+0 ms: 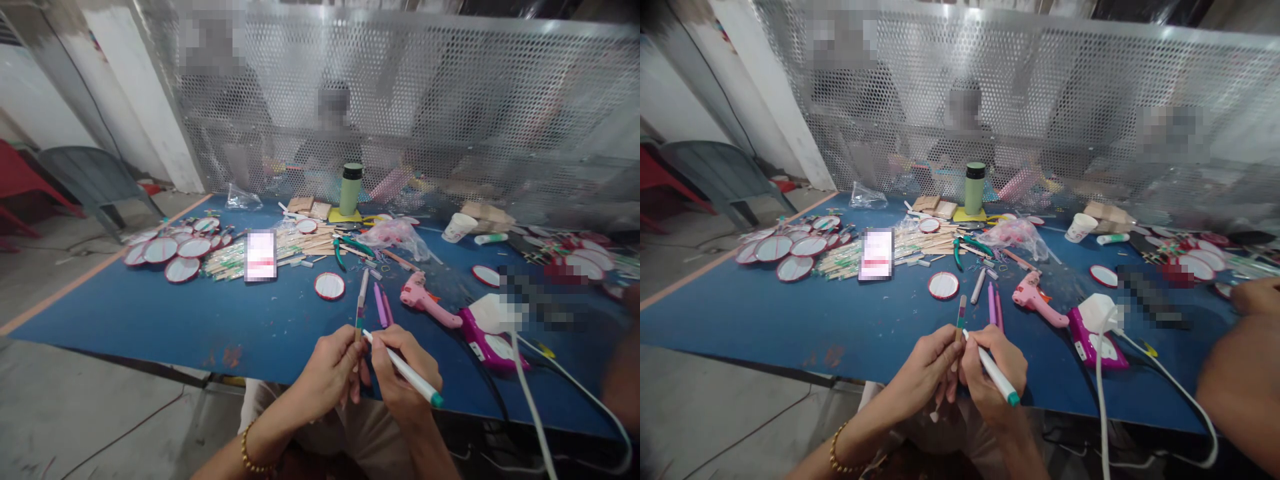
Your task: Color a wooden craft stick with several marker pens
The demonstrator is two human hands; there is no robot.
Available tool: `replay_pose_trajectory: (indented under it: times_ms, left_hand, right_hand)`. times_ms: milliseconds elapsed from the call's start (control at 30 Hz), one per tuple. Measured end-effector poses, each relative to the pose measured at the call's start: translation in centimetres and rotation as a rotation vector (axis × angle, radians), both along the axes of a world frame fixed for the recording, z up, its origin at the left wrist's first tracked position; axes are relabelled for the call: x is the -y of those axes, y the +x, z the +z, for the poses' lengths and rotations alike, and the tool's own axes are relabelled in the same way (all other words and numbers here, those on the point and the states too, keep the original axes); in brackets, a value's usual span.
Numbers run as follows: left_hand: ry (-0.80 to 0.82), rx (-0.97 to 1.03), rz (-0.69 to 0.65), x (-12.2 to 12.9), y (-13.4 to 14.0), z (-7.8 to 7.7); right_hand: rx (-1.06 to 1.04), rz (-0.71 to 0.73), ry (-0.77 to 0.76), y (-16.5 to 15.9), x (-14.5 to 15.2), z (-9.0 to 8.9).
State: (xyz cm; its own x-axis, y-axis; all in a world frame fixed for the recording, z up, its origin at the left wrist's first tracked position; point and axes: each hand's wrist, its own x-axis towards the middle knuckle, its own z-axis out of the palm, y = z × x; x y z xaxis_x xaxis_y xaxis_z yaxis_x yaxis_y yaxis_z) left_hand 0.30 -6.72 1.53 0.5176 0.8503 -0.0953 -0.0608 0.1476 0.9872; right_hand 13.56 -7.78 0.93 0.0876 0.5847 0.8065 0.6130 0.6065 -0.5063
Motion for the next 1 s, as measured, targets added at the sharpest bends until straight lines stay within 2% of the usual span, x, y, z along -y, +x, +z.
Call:
replay_pose_trajectory:
  times_ms: [1000]
  left_hand:
    - [-0.010, -0.015, 0.012, 0.12, -0.09, 0.15]
  right_hand:
    - [0.016, -0.026, 0.004, -0.10, 0.01, 0.12]
